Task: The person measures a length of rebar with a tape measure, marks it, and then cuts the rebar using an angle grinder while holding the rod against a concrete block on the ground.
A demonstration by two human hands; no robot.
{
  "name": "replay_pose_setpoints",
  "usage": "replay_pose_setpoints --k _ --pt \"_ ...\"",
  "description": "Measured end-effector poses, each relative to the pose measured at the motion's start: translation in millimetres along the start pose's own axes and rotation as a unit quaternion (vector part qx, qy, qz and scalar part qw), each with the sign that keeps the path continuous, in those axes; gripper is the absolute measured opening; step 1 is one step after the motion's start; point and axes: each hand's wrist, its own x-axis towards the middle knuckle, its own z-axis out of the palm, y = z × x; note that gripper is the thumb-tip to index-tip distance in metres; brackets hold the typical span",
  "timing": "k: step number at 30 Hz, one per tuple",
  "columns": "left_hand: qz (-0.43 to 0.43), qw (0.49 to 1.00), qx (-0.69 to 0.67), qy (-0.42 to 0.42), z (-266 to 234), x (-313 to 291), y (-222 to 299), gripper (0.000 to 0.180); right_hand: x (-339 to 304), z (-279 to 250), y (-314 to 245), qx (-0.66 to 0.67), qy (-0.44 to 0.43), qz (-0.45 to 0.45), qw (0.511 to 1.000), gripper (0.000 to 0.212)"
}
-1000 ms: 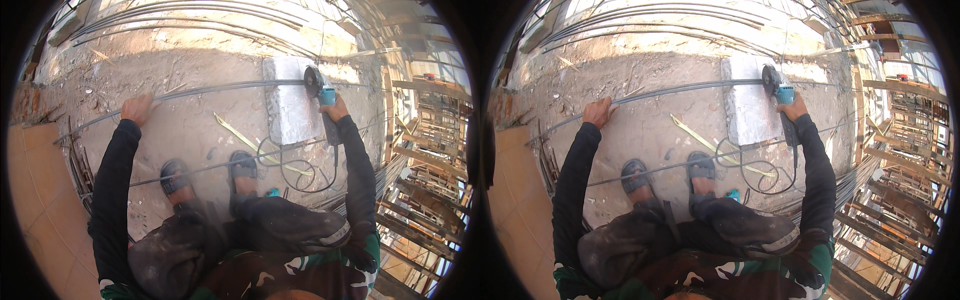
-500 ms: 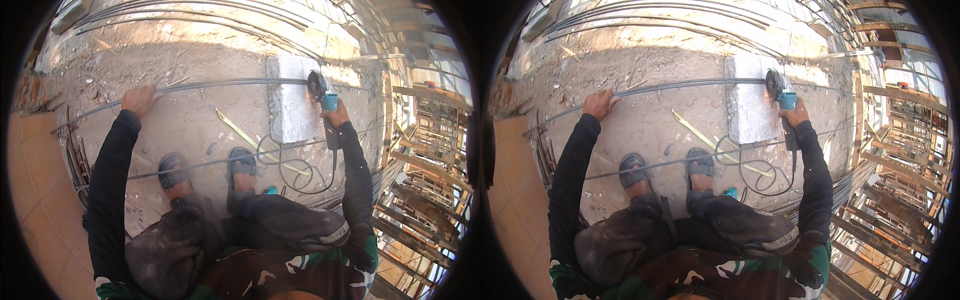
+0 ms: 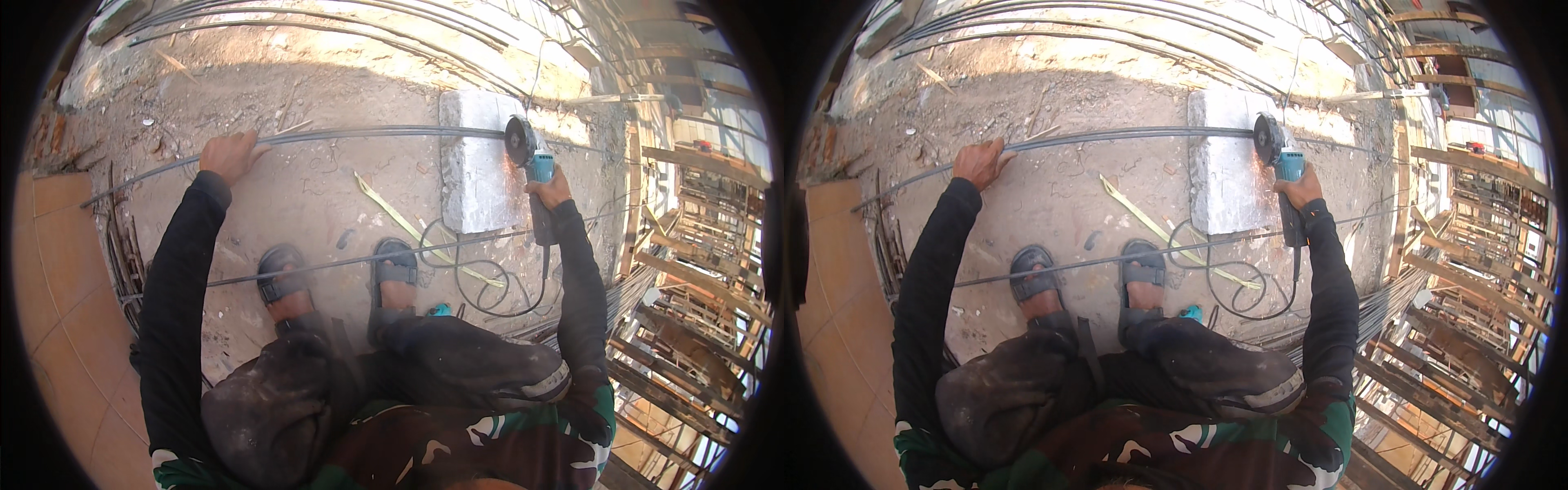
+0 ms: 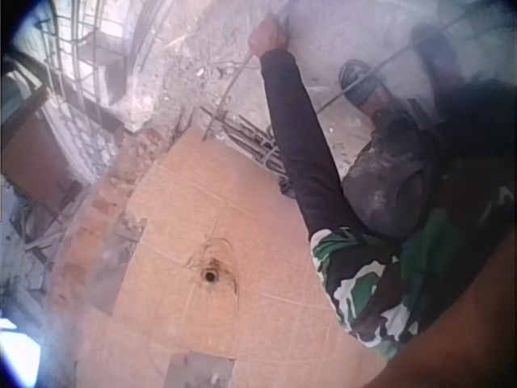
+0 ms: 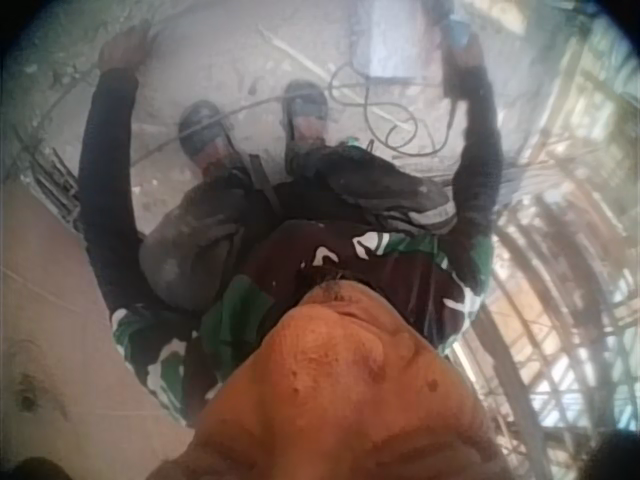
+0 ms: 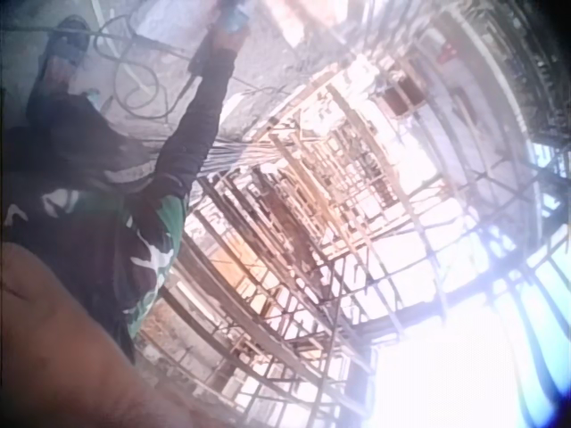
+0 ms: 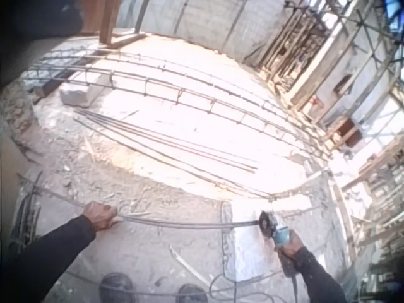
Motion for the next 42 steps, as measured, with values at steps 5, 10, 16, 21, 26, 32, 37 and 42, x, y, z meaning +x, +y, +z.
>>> replay_pose_setpoints --k 5,10,16,21,26,32,37,42 --pt "-0.002 1.0 0.004 -0.003 2.8 0.0 -1.7 0.04 2.7 -0.1 -11.4 -0.019 0.001 0.018 1.0 0.072" --pt "0.0 1.0 -0.005 0.015 3.0 0.8 -0.7 0.04 13.4 1.8 -8.1 -0.037 0.02 0.016 0.999 0.065" --pt "0.001 0.999 -0.022 0.026 0.7 -1.3 -1.1 0.041 4.6 0.0 -18.5 -0.012 -0.003 0.014 1.0 0.055" --pt "-0.01 1.0 -0.016 -0.004 -2.4 1.4 0.2 0.041 6.3 1.5 -3.8 -0.007 -0.005 0.013 1.0 0.053" --pt "-0.013 0.999 -0.024 -0.02 -5.5 0.4 0.2 0.042 0.0 4.1 -2.6 0.013 -0.018 0.019 1.0 0.054" --pt "-0.01 0.999 -0.028 -0.022 -5.6 4.6 0.0 0.041 2.2 6.0 12.4 -0.011 0.009 0.004 1.0 0.042" --pt "-0.006 0.999 -0.037 0.003 -5.5 0.8 -0.2 0.041 2.4 6.8 8.8 -0.008 0.0 0.011 1.0 0.049" --pt "-0.007 0.999 -0.032 -0.013 -4.5 1.0 -1.2 0.041 -1.3 6.0 3.7 0.001 -0.021 0.005 1.0 0.051"
